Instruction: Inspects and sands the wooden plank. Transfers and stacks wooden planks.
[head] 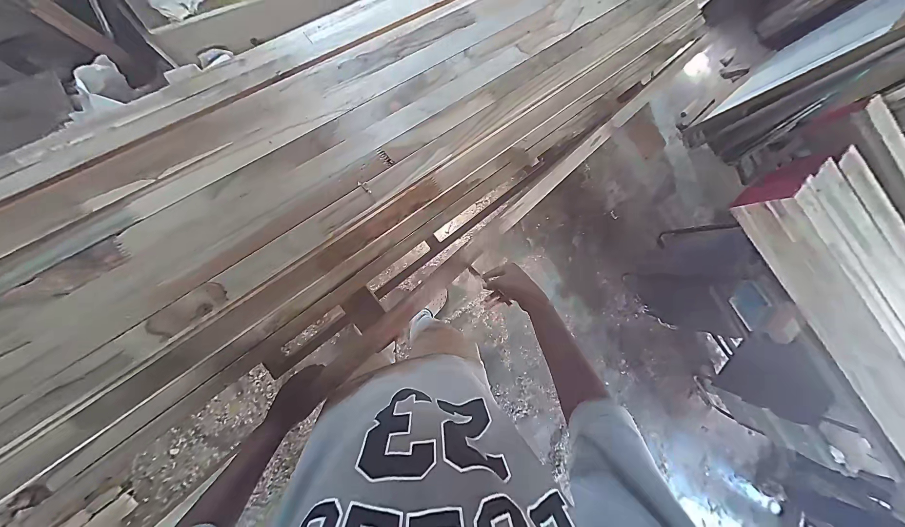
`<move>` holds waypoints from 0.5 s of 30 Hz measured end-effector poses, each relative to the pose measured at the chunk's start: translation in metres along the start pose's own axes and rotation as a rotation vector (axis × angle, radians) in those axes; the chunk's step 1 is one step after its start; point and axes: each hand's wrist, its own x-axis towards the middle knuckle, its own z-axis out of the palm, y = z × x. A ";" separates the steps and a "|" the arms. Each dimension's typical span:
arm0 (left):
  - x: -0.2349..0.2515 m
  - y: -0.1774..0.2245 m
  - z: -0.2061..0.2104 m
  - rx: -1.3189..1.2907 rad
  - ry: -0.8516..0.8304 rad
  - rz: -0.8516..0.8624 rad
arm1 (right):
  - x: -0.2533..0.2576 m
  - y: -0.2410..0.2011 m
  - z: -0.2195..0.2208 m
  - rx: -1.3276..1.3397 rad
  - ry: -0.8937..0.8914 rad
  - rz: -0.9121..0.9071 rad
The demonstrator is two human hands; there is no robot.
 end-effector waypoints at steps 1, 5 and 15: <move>0.004 0.000 -0.001 0.007 -0.009 0.021 | -0.004 0.009 -0.005 0.127 0.056 -0.024; 0.016 0.002 -0.013 -0.140 -0.210 -0.102 | -0.002 0.051 -0.003 0.440 0.311 -0.165; 0.032 -0.006 -0.021 -0.297 -0.271 -0.235 | 0.044 0.012 -0.032 -0.748 0.469 -0.115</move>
